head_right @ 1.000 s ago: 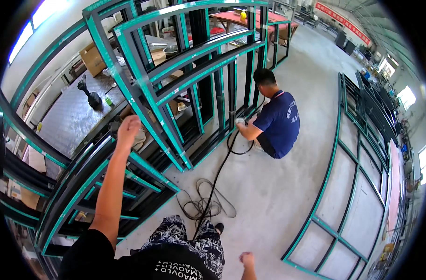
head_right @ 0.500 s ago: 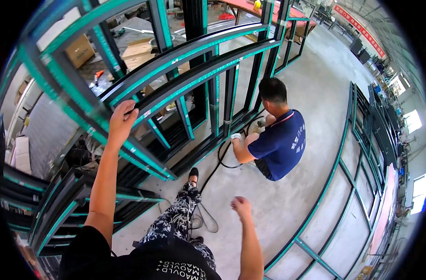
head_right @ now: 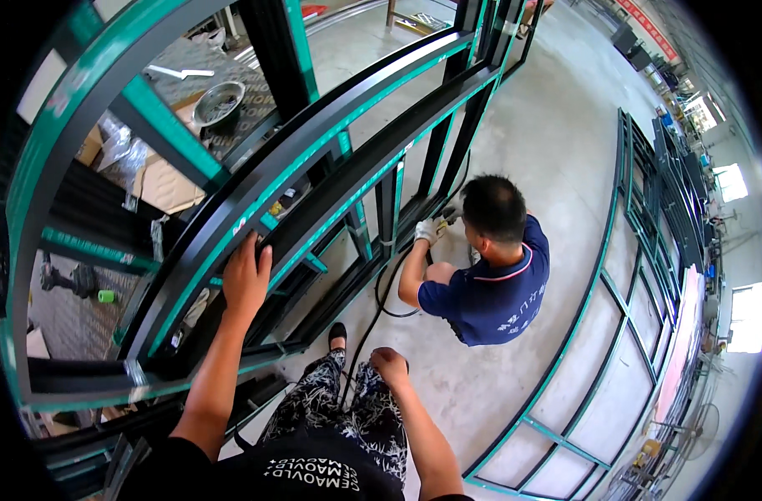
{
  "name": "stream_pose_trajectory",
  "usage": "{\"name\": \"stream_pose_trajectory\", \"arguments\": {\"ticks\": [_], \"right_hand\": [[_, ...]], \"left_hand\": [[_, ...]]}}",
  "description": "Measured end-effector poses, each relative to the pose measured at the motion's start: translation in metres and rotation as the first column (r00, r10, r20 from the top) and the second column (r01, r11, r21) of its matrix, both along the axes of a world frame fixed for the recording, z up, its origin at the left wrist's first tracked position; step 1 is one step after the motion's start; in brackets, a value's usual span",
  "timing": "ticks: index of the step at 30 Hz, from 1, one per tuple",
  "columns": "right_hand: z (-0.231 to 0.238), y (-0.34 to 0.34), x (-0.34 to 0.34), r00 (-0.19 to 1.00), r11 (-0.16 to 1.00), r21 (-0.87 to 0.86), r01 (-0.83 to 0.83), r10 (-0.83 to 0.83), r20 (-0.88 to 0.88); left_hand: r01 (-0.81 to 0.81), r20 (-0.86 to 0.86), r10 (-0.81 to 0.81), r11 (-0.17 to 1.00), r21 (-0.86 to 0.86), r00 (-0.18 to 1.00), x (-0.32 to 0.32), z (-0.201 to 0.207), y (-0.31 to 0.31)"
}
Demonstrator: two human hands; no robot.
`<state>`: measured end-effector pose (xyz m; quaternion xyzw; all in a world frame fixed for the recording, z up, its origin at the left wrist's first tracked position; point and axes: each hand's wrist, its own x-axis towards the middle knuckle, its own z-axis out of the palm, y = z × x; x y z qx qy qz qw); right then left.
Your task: The person installs rubber weather stripping into the grooves of black metal window frames using scissors to cut the material to length.
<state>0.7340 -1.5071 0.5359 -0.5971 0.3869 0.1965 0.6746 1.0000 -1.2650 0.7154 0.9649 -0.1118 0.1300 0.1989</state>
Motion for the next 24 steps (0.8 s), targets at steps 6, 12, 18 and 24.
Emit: {"name": "stream_pose_trajectory", "arguments": {"ticks": [6,12,18,24], "right_hand": [[-0.017,-0.015,0.111,0.958,0.984,-0.051,-0.169,0.176,0.227],[0.063,-0.047,0.226,0.922,0.995,0.103,-0.006,-0.034,0.385],[0.122,-0.088,0.274,0.921,0.949,0.314,-0.035,-0.092,0.379],[0.138,-0.11,0.266,0.934,0.898,0.436,-0.053,-0.11,0.34]], "left_hand": [[-0.029,-0.019,0.03,0.998,0.047,0.999,0.0,0.005,-0.001],[-0.115,-0.062,0.119,0.991,0.066,0.991,-0.002,0.004,-0.017],[-0.223,-0.016,0.225,0.971,0.083,0.974,-0.024,0.005,-0.033],[-0.268,-0.039,0.272,0.959,0.087,0.961,-0.06,0.019,-0.079]]}}
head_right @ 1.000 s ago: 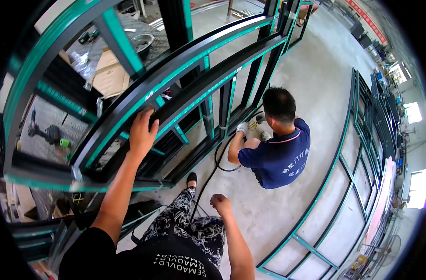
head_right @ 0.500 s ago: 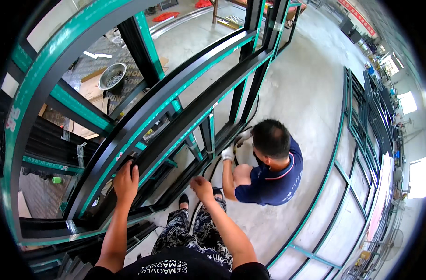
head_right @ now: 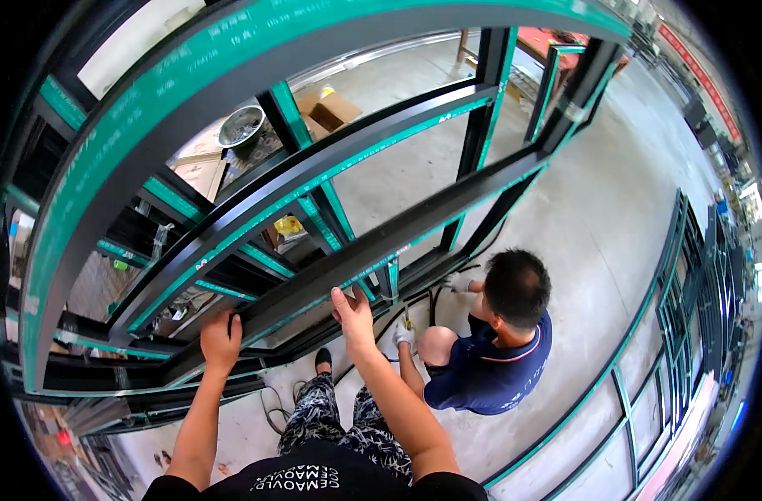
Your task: The person installs rubber weather stripping into the grooves of black metal window frames using scissors to cut the material to length.
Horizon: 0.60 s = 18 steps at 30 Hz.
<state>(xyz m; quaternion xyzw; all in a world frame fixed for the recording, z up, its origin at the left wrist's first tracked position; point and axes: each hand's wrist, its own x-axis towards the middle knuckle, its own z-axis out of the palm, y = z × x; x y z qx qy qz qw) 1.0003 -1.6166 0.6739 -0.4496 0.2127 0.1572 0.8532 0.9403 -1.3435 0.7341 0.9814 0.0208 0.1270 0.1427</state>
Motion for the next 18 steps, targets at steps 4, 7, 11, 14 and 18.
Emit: {"name": "stream_pose_trajectory", "arguments": {"ticks": [4,7,11,14,18], "right_hand": [[0.002,0.012,-0.009,0.992,0.993,0.044,0.11,-0.107,-0.06],[0.004,0.016,-0.012,0.983,0.984,0.069,0.165,-0.159,-0.088],[-0.007,0.011,-0.012,0.978,0.986,0.032,0.163,-0.157,-0.138],[-0.006,0.012,-0.01,0.978,0.974,0.145,0.174,-0.153,-0.143],[-0.006,0.022,-0.003,0.978,0.97,0.145,0.196,-0.184,-0.094]], "left_hand": [[-0.016,0.06,0.016,1.0,0.002,0.998,-0.028,0.0,-0.019],[-0.034,0.059,0.033,0.999,0.018,0.998,-0.039,-0.003,-0.02],[-0.045,0.092,0.042,0.999,0.031,0.995,-0.042,-0.008,-0.023],[-0.049,0.09,0.046,0.998,0.036,0.995,-0.038,-0.007,-0.024],[-0.07,0.109,0.065,0.996,0.047,0.992,-0.035,-0.013,-0.018]]}}
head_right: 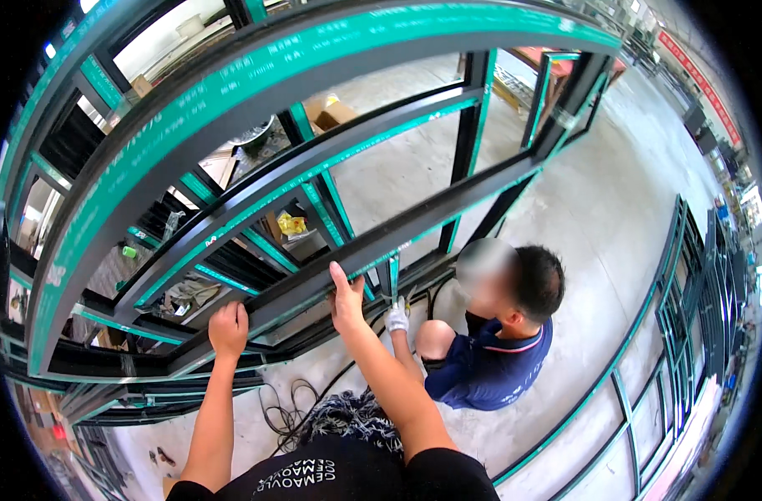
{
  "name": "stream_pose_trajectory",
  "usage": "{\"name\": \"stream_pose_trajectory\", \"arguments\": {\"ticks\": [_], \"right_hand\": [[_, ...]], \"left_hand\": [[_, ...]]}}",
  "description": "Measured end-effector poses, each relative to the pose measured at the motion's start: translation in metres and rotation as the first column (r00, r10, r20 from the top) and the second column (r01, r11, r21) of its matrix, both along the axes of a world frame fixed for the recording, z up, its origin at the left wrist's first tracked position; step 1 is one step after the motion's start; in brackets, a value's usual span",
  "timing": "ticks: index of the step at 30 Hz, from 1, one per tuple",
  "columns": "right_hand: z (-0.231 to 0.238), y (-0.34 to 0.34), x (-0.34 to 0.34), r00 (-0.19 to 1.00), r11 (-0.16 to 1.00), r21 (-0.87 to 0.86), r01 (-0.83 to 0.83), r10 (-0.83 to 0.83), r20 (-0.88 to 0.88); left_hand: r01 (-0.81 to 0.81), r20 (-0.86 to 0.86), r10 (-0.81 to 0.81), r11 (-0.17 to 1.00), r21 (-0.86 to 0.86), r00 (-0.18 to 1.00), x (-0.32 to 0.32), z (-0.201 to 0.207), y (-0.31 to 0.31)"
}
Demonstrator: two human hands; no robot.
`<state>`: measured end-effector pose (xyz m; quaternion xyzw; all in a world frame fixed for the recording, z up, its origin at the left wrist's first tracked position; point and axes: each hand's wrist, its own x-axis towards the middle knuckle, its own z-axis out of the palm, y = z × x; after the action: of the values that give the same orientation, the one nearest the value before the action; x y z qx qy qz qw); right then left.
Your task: The person installs rubber weather stripping into the grooves of black metal window frames using scissors to cut the material to length.
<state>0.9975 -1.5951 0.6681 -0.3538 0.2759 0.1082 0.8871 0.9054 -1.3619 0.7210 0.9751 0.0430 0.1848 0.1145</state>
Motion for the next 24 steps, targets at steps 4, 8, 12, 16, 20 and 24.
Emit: {"name": "stream_pose_trajectory", "arguments": {"ticks": [4,8,12,16,20,24], "right_hand": [[-0.005,0.009,0.009,0.999,0.999,-0.035,-0.018,0.019,0.049],[-0.004,0.009,0.012,0.994,0.999,0.004,-0.043,0.042,0.103],[-0.014,-0.009,0.012,0.987,0.985,-0.132,-0.114,0.128,0.101],[-0.022,-0.004,0.014,0.984,0.984,-0.061,-0.165,0.168,0.054],[-0.02,-0.007,0.009,0.971,0.971,-0.057,-0.233,0.235,0.039],[-0.023,-0.029,0.002,0.952,0.953,-0.01,-0.304,0.304,0.022]], "left_hand": [[-0.01,0.03,0.01,1.0,-0.005,0.999,0.005,-0.01,0.015],[-0.009,0.244,0.048,0.988,-0.157,0.969,-0.015,-0.001,0.006],[-0.157,0.246,0.3,0.868,-0.47,0.921,-0.094,-0.028,-0.029],[-0.238,-0.105,0.531,0.189,-0.953,0.841,-0.146,-0.068,-0.013],[-0.187,-0.346,0.51,-0.338,-0.923,0.787,-0.153,-0.065,0.026],[0.122,-0.501,0.485,-0.794,-0.595,0.717,-0.132,-0.075,0.056]]}}
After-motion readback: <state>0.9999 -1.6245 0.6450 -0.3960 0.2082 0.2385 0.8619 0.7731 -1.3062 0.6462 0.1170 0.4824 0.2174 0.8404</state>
